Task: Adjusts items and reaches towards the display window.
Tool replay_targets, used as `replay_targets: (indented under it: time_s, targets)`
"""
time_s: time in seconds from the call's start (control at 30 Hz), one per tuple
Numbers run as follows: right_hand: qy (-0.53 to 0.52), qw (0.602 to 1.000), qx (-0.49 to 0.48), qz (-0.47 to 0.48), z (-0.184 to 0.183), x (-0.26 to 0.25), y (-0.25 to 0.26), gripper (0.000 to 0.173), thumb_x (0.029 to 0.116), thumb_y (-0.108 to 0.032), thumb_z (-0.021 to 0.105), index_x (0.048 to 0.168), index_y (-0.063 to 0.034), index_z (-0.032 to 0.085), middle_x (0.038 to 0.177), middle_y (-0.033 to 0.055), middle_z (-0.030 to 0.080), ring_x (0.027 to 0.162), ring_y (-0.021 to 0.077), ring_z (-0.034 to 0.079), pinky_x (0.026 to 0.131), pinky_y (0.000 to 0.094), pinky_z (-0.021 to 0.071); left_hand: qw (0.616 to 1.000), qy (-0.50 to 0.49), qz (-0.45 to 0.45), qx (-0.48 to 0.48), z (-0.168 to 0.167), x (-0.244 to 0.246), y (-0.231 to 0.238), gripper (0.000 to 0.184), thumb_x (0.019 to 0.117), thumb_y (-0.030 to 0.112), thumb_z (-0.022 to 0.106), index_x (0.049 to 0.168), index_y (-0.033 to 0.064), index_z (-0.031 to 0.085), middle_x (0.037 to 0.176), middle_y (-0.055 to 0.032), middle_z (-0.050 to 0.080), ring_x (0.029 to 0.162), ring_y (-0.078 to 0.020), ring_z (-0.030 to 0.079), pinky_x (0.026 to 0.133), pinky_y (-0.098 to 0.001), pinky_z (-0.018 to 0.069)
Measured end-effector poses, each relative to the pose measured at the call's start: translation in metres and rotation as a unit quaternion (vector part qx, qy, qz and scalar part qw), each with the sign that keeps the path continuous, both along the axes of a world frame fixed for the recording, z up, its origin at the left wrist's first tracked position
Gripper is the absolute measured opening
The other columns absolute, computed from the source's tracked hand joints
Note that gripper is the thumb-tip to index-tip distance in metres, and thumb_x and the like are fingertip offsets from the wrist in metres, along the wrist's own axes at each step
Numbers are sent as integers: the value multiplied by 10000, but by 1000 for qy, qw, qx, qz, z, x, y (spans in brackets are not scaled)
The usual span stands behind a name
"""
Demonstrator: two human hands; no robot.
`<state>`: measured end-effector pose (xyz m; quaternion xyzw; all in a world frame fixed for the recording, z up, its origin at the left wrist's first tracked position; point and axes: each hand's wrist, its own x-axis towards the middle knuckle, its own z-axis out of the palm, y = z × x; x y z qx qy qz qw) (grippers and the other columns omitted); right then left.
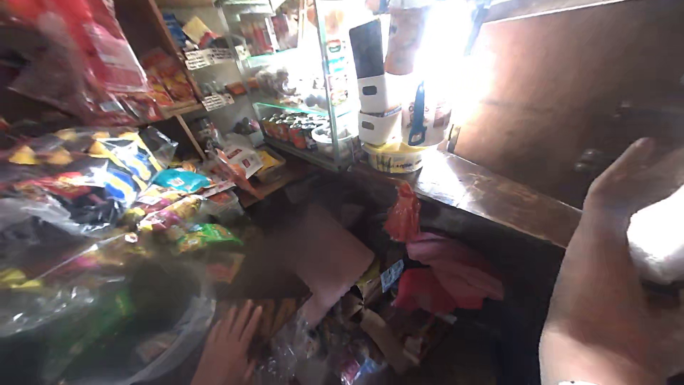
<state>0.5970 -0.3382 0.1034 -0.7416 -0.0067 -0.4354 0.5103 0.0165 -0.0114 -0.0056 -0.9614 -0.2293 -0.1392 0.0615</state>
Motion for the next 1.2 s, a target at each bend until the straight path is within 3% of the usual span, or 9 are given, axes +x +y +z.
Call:
replay_targets:
  time_s: [0.13,0.4,0.53,0.63,0.8,0.9,1.0,1.1,1.2]
  targets:
    - [-36,998,-16,41,-14,-39,8,561,1061,-204,458,1504,127,362,1508,315,452,1425,354,459,1202,365,319,1000,-3,-1,-2,-3,0,0,816,693,139,862,1433,-19,558,1486,-310,495,1328,-588,479,988,-732,428]
    - [-15,990,-56,127,-21,-113,57,536,1073,-230,457,1503,78,367,1447,301,510,1325,393,543,1126,465,422,998,24,13,-48,8,-1,-5,783,797,123,828,1489,-15,490,1550,-316,410,1395,-578,402,1068,-717,362]
    - [41,984,-70,159,-11,-140,75,512,1048,-297,556,1331,129,529,1322,338,555,1250,448,557,1072,529,433,994,66,31,-86,17,0,-6,821,829,144,813,1540,8,424,1602,-295,339,1456,-551,324,1122,-693,304]
    - [64,976,-109,179,-8,-150,86,540,1029,-328,595,1271,151,545,1288,355,555,1231,478,554,1045,567,439,989,93,43,-107,20,1,-5,835,859,165,785,1573,33,371,1633,-280,283,1488,-528,272,1150,-678,269]
    - [142,942,-199,228,-15,-178,90,533,1074,-325,505,1369,119,503,1364,358,533,1288,510,523,1075,617,416,987,83,41,-131,20,-2,-4,834,885,185,760,1590,46,336,1610,-369,232,1494,-540,246,1171,-671,232]
    - [131,929,-260,229,-37,-178,83,551,1064,-369,507,1326,111,573,1342,348,569,1320,502,501,1125,607,366,988,70,35,-135,19,-4,-4,848,905,204,743,1609,57,293,1595,-396,230,1489,-555,244,1179,-670,225]
    - [144,916,-310,211,-48,-176,68,501,1098,-334,411,1346,58,599,1350,333,575,1347,492,481,1146,619,332,985,64,44,-156,22,-4,-6,868,928,232,731,1610,9,243,1606,-374,237,1502,-530,237,1195,-657,206]
    - [199,900,-361,143,-39,-173,51,471,1099,-260,380,1239,105,643,1332,355,578,1360,490,474,1143,591,347,982,75,55,-162,24,-3,-4,906,941,310,716,1605,-36,205,1630,-319,245,1528,-467,227,1214,-622,197]
    - [328,842,-411,121,-32,-159,34,433,1086,-220,394,1283,106,602,1370,332,564,1363,454,489,1111,591,380,984,76,52,-155,22,-1,-2,889,937,310,724,1603,-19,235,1627,-321,251,1521,-486,228,1199,-642,213]
